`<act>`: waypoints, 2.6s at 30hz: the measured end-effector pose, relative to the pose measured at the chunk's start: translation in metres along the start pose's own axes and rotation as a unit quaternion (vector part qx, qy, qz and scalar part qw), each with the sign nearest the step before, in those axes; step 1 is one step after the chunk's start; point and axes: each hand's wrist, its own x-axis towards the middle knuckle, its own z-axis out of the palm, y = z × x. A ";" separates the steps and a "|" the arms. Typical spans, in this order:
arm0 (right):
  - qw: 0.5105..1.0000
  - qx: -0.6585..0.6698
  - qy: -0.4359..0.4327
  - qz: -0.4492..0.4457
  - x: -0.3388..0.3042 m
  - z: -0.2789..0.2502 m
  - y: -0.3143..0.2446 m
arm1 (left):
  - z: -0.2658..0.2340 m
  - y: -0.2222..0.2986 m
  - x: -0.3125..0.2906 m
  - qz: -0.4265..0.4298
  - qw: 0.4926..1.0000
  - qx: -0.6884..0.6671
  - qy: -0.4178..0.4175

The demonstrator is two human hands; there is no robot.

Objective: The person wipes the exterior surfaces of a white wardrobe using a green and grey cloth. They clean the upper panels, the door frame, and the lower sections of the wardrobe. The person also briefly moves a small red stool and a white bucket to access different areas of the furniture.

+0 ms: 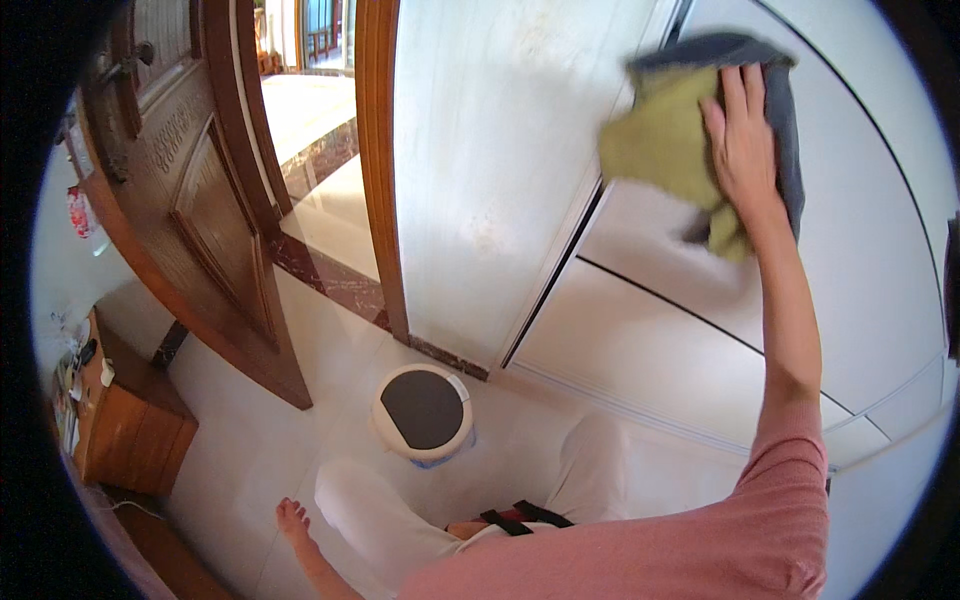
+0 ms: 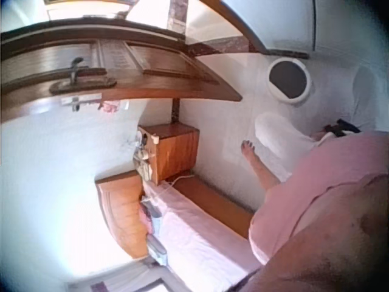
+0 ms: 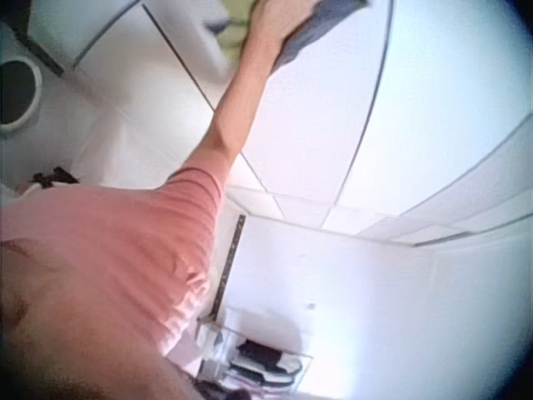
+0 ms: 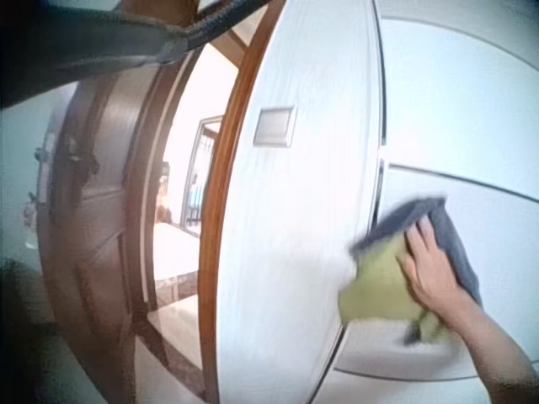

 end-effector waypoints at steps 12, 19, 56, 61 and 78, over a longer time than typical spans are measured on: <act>0.937 0.067 -0.244 -0.242 -0.056 0.018 -0.030 | 0.155 0.232 -0.216 0.301 0.924 -0.107 -0.210; 0.931 0.317 -0.041 -0.176 0.101 0.073 0.019 | 0.254 0.267 -0.265 0.397 0.810 -0.119 -0.414; 0.935 -0.160 -0.035 -0.313 0.154 0.042 -0.127 | 0.330 0.241 -0.161 0.124 0.895 -0.225 -0.364; 0.943 -0.168 -0.015 -0.287 0.177 0.039 -0.134 | 0.323 0.240 -0.164 0.128 0.897 -0.224 -0.359; 0.923 -0.153 0.070 -0.347 0.200 0.115 -0.165 | 0.316 0.254 -0.158 0.127 0.896 -0.239 -0.352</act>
